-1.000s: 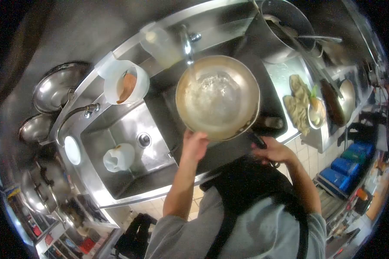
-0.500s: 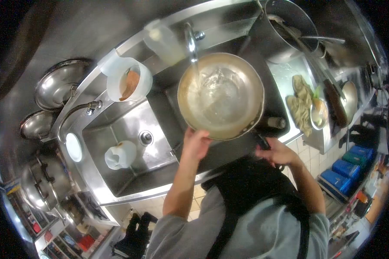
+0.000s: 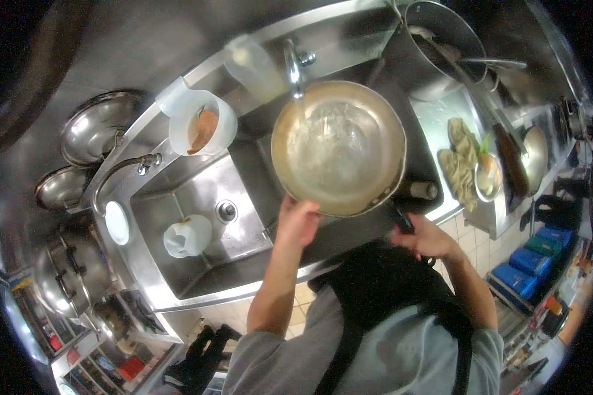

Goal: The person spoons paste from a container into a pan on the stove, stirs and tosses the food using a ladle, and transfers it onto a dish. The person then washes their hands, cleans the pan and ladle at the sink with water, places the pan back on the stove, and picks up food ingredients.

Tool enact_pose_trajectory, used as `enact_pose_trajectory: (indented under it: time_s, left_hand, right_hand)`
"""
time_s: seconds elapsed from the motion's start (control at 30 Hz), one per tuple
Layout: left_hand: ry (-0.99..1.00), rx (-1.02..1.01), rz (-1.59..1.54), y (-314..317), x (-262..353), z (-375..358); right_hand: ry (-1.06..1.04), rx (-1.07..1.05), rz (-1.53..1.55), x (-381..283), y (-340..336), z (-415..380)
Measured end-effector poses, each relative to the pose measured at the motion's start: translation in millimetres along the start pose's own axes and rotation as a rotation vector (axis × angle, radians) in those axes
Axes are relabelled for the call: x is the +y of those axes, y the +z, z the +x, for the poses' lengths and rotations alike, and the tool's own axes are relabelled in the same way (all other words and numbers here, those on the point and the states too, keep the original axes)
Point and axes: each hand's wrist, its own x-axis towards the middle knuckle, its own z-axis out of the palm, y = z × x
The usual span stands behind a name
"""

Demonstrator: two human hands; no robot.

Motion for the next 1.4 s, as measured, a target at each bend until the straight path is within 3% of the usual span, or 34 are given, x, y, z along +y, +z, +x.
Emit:
enact_pose_trajectory:
  time_s: [0.67,0.97,1.07,1.4]
  left_hand:
    - [-0.031,0.003,0.018,31,19,-34]
    - [-0.009,-0.120,-0.015,42,16,-49]
    - [-0.049,-0.087,-0.006,47,7,-53]
    - [-0.205,-0.258,0.005,66,-27,-52]
  right_hand:
    - [0.009,-0.001,0.028,-29,-2,-51]
    - [0.017,0.013,0.049,-18,-1,-69]
    - [0.010,0.019,0.046,-7,-4,-81]
    - [0.062,0.186,0.245,28,0,-135]
